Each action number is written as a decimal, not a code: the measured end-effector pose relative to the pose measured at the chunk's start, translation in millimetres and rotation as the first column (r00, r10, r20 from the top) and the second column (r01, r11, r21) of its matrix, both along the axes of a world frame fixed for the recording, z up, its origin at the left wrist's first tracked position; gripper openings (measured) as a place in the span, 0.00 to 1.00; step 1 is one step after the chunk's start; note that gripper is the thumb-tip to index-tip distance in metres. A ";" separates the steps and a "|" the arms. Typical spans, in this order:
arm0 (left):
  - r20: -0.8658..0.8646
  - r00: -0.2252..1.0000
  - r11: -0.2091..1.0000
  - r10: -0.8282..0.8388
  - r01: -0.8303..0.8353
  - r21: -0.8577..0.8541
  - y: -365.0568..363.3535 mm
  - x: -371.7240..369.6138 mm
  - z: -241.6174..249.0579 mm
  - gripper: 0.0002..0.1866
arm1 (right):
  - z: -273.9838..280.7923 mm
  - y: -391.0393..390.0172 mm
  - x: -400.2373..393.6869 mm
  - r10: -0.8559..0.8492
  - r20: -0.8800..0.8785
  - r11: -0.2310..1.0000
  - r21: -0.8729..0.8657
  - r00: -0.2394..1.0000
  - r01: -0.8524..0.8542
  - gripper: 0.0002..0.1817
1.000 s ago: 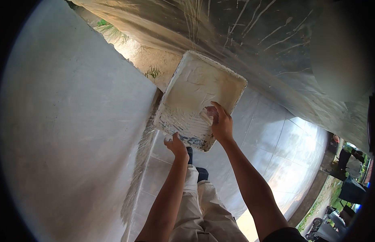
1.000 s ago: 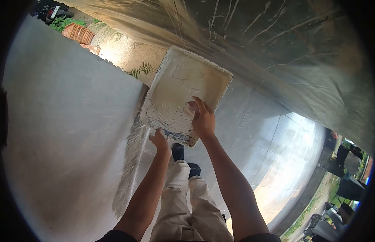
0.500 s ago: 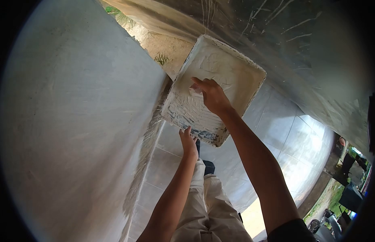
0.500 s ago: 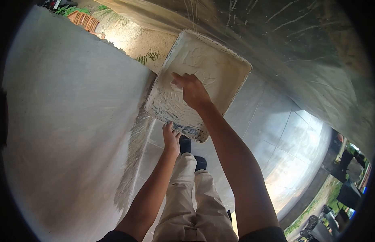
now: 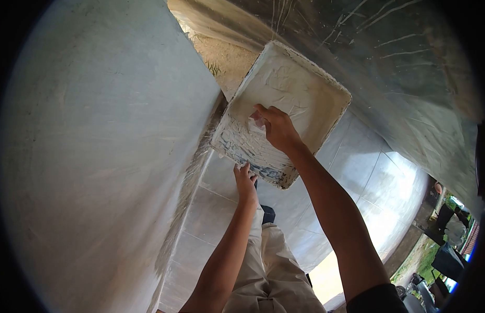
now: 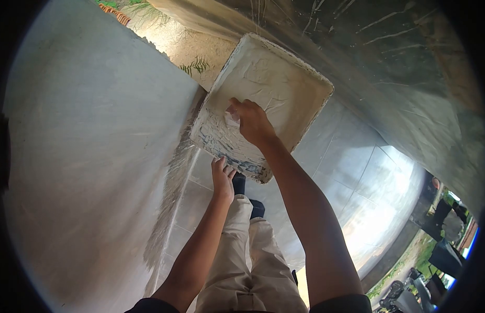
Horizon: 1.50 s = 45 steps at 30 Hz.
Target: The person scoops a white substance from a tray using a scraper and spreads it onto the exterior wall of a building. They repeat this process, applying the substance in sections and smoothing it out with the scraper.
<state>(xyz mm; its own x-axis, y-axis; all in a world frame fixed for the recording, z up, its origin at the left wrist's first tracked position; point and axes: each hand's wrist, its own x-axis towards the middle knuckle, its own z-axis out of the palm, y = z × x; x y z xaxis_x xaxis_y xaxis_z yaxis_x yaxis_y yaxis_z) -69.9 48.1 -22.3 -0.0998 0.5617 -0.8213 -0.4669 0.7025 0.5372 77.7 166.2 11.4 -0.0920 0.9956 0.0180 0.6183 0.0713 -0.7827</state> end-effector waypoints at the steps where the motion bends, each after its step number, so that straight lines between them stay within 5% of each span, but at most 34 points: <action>1: 0.003 1.000 1.000 -0.007 0.007 0.012 -0.4 -1.6 -1.0 0.37 | -1.2 -6.5 -0.9 0.000 0.002 1.000 0.000 1.000 0.000 0.29; 4: 0.012 0.999 0.999 -0.037 0.036 0.037 1.0 -4.4 1.4 0.36 | 3.1 -21.8 8.7 -0.031 -0.026 0.999 -0.019 0.999 0.030 0.27; 6: 0.011 0.999 0.998 -0.046 0.045 0.047 -0.9 -6.5 1.3 0.36 | 14.5 -28.2 25.7 -0.206 -0.140 0.978 -0.007 0.968 0.207 0.26; 15: -0.005 0.992 0.992 -0.128 0.128 0.005 -8.9 -3.0 -4.9 0.37 | 6.5 -33.0 50.2 -0.201 0.115 0.979 0.057 0.973 0.195 0.25; 24: 0.005 0.993 0.993 -0.115 0.115 0.004 -7.5 -1.1 -3.8 0.36 | -4.6 -46.2 14.2 -0.228 0.033 0.973 0.045 0.973 0.227 0.26; 28: -0.008 0.996 0.996 -0.083 0.083 0.021 -3.1 -5.0 -2.6 0.34 | 2.8 -41.8 -5.3 -0.127 -0.107 0.986 0.092 0.986 0.137 0.26; 31: -0.013 0.997 0.996 -0.076 0.076 0.035 0.3 -10.8 -6.4 0.34 | 9.9 -5.0 0.4 -0.146 -0.075 0.986 0.074 0.986 0.152 0.27; 36: -0.012 0.998 0.998 -0.066 0.066 0.021 3.5 -10.9 -5.9 0.33 | 3.7 38.9 -17.1 0.078 -0.033 0.979 0.193 0.996 -0.070 0.26; 45: 0.016 0.997 0.997 -0.072 0.071 0.028 7.0 -18.6 -6.7 0.33 | -9.0 49.4 -18.1 0.123 0.021 0.989 0.086 0.992 -0.124 0.28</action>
